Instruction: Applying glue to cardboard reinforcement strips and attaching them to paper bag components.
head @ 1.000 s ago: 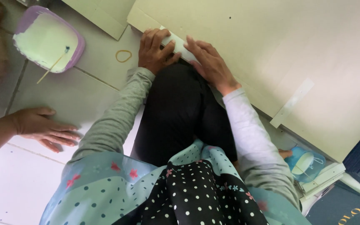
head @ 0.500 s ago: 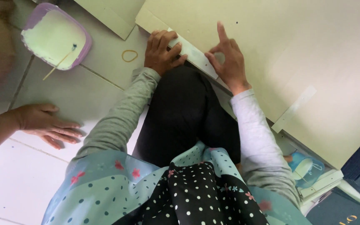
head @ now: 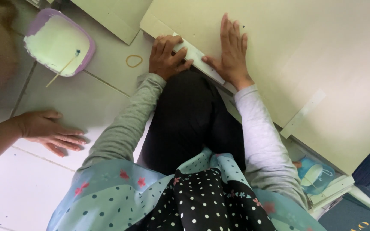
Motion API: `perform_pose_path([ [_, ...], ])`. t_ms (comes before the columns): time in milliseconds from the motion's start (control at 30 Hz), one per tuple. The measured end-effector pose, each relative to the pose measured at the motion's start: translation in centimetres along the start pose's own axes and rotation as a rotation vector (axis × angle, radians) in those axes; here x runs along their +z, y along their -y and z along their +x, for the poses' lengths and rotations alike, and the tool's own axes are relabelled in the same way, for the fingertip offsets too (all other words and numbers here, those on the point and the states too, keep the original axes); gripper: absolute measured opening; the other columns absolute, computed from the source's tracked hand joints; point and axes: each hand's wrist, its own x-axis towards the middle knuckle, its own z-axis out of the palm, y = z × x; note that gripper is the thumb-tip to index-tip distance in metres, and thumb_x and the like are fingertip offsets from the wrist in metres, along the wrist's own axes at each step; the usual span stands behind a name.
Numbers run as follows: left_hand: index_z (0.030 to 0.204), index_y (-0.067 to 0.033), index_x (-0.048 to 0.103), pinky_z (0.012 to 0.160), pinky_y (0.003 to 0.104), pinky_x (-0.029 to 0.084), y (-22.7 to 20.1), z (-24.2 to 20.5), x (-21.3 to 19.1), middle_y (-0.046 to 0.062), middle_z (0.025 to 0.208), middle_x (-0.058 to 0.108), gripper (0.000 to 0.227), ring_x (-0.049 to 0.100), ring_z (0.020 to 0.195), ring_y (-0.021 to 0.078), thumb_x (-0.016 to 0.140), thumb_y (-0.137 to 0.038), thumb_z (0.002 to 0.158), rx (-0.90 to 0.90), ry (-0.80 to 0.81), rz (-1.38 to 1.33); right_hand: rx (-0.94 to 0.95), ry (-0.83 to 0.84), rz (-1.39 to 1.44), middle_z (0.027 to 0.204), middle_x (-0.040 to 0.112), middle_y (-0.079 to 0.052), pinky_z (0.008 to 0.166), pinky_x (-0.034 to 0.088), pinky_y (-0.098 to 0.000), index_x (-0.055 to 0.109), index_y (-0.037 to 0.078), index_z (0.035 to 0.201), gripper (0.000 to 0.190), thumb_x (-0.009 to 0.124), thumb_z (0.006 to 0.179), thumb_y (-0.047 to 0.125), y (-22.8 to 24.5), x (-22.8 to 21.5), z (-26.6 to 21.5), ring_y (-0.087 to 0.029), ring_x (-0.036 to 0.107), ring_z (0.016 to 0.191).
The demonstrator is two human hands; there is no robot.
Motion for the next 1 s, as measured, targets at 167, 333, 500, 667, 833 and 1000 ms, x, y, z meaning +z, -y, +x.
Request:
perform_pose_path([
  [167,0.096,-0.0155,0.058,0.094,0.048,0.049,0.2,0.2,0.2,0.01,0.112,0.062,0.03,0.061,0.1,0.0293,0.063,-0.045,0.102,0.002,-0.012,-0.012,-0.026,0.043,0.084,0.178,0.011,-0.015,0.124,0.009,-0.0669,-0.01,0.02,0.165,0.122,0.09,0.097,0.033,0.5,-2.6,0.5,-0.043,0.011,0.163],
  [333,0.096,-0.0145,0.06,0.091,0.047,0.051,0.0,0.4,0.1,0.01,0.113,0.061,0.034,0.062,0.1,0.029,0.063,-0.048,0.104,0.013,-0.029,-0.013,0.064,-0.213,0.054,0.174,0.028,-0.014,0.119,0.021,-0.0712,0.002,0.023,0.166,0.111,0.082,0.101,0.065,1.6,1.9,3.7,-0.038,0.025,0.161],
  [500,0.097,-0.0148,0.062,0.092,0.048,0.05,0.0,0.4,-0.2,0.01,0.114,0.061,0.033,0.062,0.1,0.0293,0.068,-0.047,0.102,-0.008,0.005,-0.032,0.102,0.016,-0.081,0.178,0.003,-0.014,0.122,0.004,-0.0742,-0.007,0.02,0.167,0.126,0.083,0.098,0.074,1.7,0.5,2.5,-0.042,-0.002,0.162],
  [667,0.095,-0.0158,0.06,0.091,0.048,0.05,0.0,0.3,0.0,0.01,0.112,0.063,0.033,0.063,0.1,0.029,0.063,-0.048,0.103,-0.026,-0.001,-0.01,0.117,0.151,-0.085,0.177,-0.005,-0.015,0.12,0.002,-0.0749,-0.013,0.02,0.165,0.128,0.09,0.095,0.051,1.2,-1.9,1.5,-0.041,-0.007,0.161],
  [833,0.095,-0.0173,0.059,0.094,0.047,0.048,0.0,0.0,0.6,0.009,0.112,0.063,0.032,0.062,0.101,0.0279,0.064,-0.048,0.102,-0.028,-0.011,-0.008,0.176,0.277,0.011,0.176,-0.008,-0.016,0.122,-0.005,-0.0673,-0.015,0.021,0.162,0.128,0.09,0.091,0.031,1.8,-5.4,0.7,-0.035,-0.01,0.162],
  [1000,0.095,-0.0169,0.058,0.092,0.046,0.048,-0.1,0.7,0.0,0.008,0.11,0.063,0.033,0.064,0.097,0.0284,0.057,-0.048,0.105,-0.021,-0.047,0.0,0.136,-0.063,0.012,0.175,0.022,-0.014,0.114,0.013,-0.0799,0.005,0.021,0.165,0.109,0.085,0.1,0.055,1.6,0.0,3.4,-0.044,0.016,0.16],
])
